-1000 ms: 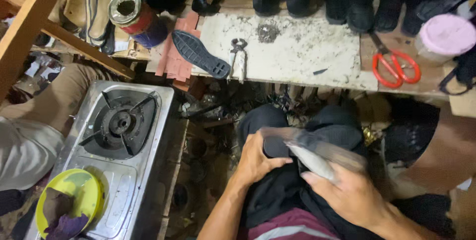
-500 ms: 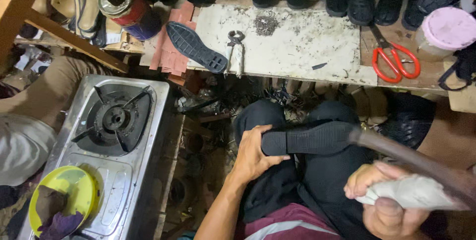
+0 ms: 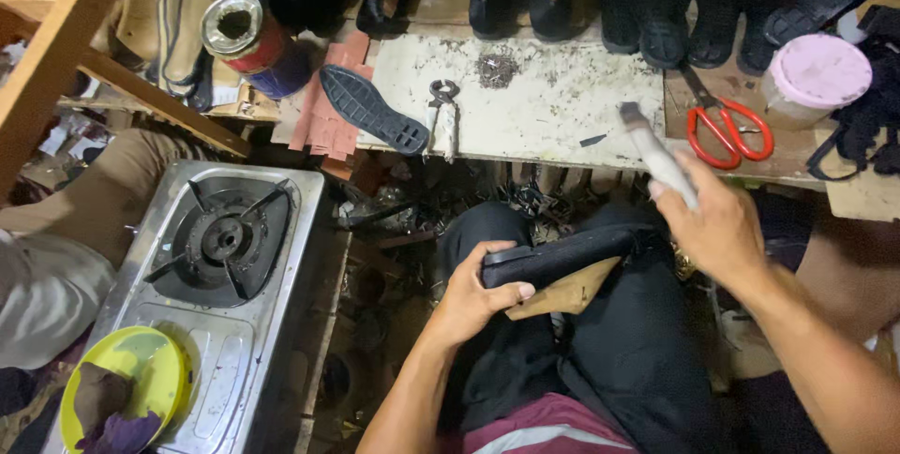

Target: The person sits on the floor holding a black fabric shoe upper, heats it over a gas stove burner, then presses a rubber sole onto the heated shoe and trims the edge with a knife. They repeat the heating and pressing on a second shoe and place the finished pairs on a wooden rack.

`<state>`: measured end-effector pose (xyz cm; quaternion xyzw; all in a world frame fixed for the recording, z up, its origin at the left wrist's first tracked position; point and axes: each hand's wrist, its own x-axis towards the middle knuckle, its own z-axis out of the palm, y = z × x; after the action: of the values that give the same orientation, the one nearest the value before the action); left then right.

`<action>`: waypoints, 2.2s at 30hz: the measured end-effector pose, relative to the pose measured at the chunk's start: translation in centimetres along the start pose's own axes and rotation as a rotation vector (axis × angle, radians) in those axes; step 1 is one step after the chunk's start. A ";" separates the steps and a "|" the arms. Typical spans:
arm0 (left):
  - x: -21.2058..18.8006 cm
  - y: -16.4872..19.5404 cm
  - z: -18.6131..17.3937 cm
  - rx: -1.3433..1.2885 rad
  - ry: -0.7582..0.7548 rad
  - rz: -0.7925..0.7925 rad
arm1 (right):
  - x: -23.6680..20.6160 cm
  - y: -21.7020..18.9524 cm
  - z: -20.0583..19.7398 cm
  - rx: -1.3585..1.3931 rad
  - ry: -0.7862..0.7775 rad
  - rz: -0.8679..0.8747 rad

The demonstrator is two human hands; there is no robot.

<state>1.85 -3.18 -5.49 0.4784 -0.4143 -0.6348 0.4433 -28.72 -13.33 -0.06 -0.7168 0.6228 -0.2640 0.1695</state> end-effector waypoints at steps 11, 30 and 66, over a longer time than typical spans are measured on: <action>-2.0 0.7 -0.3 0.000 0.083 -0.037 | 6.1 1.5 2.4 -0.417 0.009 -0.254; -0.8 4.9 2.9 0.481 -0.238 -0.106 | -5.6 -7.5 2.0 0.316 -0.487 -0.008; 8.3 -7.8 6.0 -0.198 -0.105 -0.213 | 7.0 1.0 3.4 0.088 -0.036 -0.246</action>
<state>-6.54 -8.51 -13.66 0.4399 -0.3192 -0.7399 0.3964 -26.90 -20.63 -2.15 -0.7841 0.5149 -0.2972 0.1782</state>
